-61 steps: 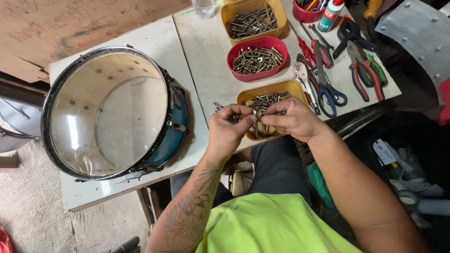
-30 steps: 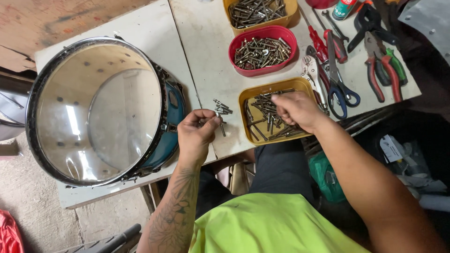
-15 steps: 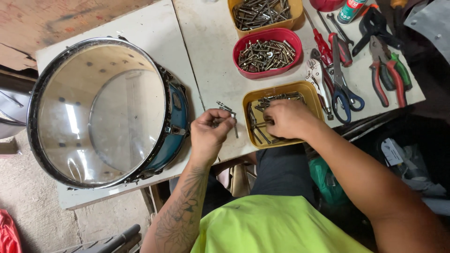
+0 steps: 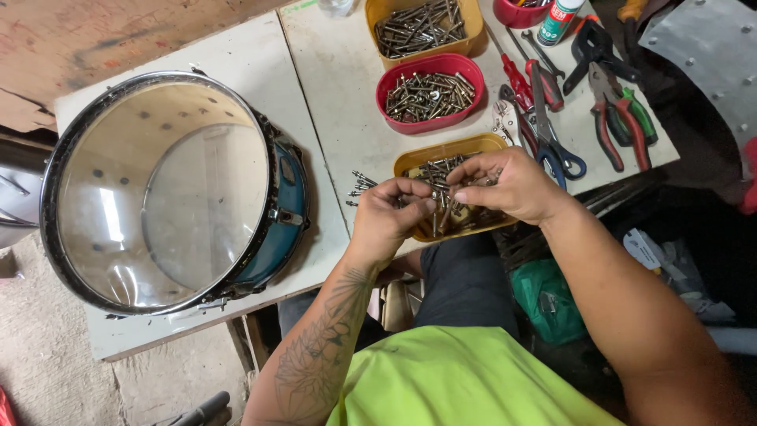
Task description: Repairing a drum by manually installing metal fasteners into the shell
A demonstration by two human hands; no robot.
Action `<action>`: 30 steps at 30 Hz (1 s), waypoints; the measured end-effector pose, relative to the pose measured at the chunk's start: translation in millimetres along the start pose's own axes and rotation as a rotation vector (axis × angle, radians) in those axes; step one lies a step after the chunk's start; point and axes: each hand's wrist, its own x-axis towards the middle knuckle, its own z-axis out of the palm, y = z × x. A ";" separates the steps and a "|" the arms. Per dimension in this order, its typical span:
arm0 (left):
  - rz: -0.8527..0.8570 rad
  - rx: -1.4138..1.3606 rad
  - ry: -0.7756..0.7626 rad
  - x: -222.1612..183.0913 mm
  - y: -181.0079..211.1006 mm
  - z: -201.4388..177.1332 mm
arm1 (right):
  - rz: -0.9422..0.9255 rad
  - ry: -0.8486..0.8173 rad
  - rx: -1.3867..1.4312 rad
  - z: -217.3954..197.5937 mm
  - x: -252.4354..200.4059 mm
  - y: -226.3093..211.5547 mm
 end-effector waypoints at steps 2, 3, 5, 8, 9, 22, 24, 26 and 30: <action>-0.019 -0.053 -0.005 -5.7 5.5 6.3 | -0.009 -0.006 0.064 4.8 -4.3 -8.0; -0.038 -0.107 -0.010 -8.1 8.5 9.5 | -0.017 -0.013 0.127 7.0 -6.0 -12.2; -0.046 -0.127 -0.019 -11.6 13.2 11.8 | -0.047 -0.014 0.105 8.6 -10.4 -12.6; -0.052 -0.161 -0.029 -12.2 16.4 14.1 | -0.108 -0.033 0.028 14.6 -10.7 -26.3; -0.056 -0.175 -0.031 -12.0 16.4 14.6 | -0.136 -0.048 -0.025 17.3 -10.4 -32.7; -0.014 -0.197 -0.010 -16.9 26.8 14.9 | -0.139 -0.006 -0.078 12.0 -9.5 -31.9; 0.054 -0.208 0.032 -14.3 33.5 2.6 | -0.083 -0.025 -0.125 0.0 -3.2 -20.8; 0.071 -0.214 0.070 -11.8 32.0 -14.8 | 0.094 -0.005 -0.422 16.9 -6.9 -46.2; 0.094 -0.223 0.139 -12.3 33.0 -37.6 | 0.567 -0.148 -1.161 36.2 -1.6 -36.5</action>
